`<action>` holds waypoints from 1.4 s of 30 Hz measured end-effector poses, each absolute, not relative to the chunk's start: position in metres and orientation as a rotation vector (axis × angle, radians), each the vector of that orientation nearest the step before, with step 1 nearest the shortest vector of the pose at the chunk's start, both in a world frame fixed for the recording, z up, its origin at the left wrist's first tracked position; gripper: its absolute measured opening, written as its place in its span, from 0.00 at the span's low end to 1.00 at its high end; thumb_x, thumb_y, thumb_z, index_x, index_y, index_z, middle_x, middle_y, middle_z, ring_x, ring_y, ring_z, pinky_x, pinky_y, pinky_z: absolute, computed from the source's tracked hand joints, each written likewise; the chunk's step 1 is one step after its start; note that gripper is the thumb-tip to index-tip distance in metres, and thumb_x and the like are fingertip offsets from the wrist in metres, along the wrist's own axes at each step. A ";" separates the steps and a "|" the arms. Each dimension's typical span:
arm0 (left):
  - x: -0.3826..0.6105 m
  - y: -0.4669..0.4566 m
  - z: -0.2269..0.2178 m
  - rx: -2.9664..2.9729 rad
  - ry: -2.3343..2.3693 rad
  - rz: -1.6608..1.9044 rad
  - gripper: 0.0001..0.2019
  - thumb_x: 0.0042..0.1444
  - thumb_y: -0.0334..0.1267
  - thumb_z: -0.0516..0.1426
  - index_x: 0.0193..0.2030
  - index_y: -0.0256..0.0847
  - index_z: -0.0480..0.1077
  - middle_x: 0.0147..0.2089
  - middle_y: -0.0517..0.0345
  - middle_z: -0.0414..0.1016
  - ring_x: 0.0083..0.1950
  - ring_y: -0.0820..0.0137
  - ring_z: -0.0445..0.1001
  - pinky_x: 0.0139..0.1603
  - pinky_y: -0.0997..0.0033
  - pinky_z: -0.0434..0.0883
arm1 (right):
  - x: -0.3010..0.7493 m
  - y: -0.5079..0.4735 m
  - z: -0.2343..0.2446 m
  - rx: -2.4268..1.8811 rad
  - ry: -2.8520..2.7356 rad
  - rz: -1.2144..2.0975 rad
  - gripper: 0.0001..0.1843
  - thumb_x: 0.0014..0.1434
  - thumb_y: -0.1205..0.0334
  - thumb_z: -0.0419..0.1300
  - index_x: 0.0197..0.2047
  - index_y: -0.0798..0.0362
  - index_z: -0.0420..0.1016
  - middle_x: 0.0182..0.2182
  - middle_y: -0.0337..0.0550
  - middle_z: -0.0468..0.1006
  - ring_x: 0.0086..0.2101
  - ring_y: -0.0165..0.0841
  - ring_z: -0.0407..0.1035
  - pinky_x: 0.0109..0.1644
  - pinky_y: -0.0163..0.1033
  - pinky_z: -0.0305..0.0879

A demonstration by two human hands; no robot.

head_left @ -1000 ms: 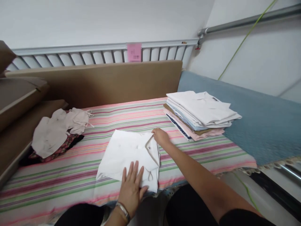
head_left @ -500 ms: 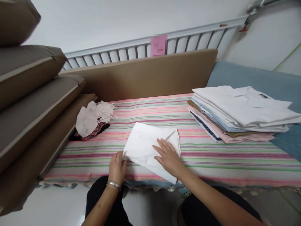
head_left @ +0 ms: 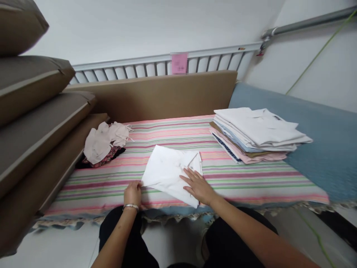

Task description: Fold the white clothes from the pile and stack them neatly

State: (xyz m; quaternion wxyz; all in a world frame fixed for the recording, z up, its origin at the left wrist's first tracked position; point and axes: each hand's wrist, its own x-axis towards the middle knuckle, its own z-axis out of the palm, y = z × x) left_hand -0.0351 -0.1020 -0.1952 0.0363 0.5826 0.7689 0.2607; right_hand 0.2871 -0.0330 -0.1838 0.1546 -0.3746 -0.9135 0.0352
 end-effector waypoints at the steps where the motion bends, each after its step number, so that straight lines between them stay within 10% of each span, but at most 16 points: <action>1: -0.037 -0.104 -0.193 1.809 2.359 0.820 0.10 0.48 0.27 0.48 0.29 0.41 0.69 0.34 0.54 0.74 0.40 0.65 0.71 0.45 0.64 0.67 | 0.289 -0.040 -0.180 -1.075 -2.573 0.120 0.24 0.60 0.55 0.52 0.60 0.45 0.60 0.62 0.45 0.53 0.61 0.40 0.46 0.61 0.52 0.47; 7: -0.036 -0.084 -0.181 2.121 2.113 0.967 0.16 0.57 0.34 0.44 0.46 0.38 0.69 0.47 0.49 0.73 0.51 0.64 0.69 0.54 0.60 0.65 | 0.305 -0.102 -0.185 -1.397 -1.859 0.597 0.12 0.58 0.58 0.51 0.41 0.52 0.73 0.39 0.47 0.77 0.40 0.37 0.70 0.45 0.43 0.67; 16: -0.018 -0.031 -0.203 2.191 1.810 0.536 0.23 0.60 0.43 0.41 0.59 0.38 0.59 0.64 0.50 0.57 0.65 0.66 0.53 0.62 0.60 0.57 | 0.281 -0.113 -0.208 -1.738 -1.181 1.323 0.04 0.50 0.64 0.56 0.30 0.54 0.68 0.18 0.34 0.71 0.15 0.26 0.64 0.19 0.30 0.59; 30: -0.019 -0.048 -0.206 2.137 1.807 0.577 0.23 0.62 0.43 0.39 0.63 0.48 0.53 0.67 0.57 0.51 0.67 0.68 0.46 0.64 0.57 0.50 | 0.268 -0.088 -0.180 -1.820 -1.312 1.312 0.10 0.53 0.61 0.54 0.39 0.54 0.65 0.19 0.32 0.70 0.12 0.24 0.61 0.16 0.29 0.55; 42: -0.021 -0.048 -0.198 2.006 1.739 0.608 0.22 0.61 0.40 0.40 0.61 0.48 0.56 0.66 0.57 0.52 0.67 0.69 0.47 0.64 0.56 0.49 | 0.271 -0.079 -0.168 -1.768 -1.383 1.396 0.05 0.55 0.63 0.51 0.28 0.52 0.62 0.18 0.31 0.70 0.13 0.24 0.64 0.16 0.28 0.56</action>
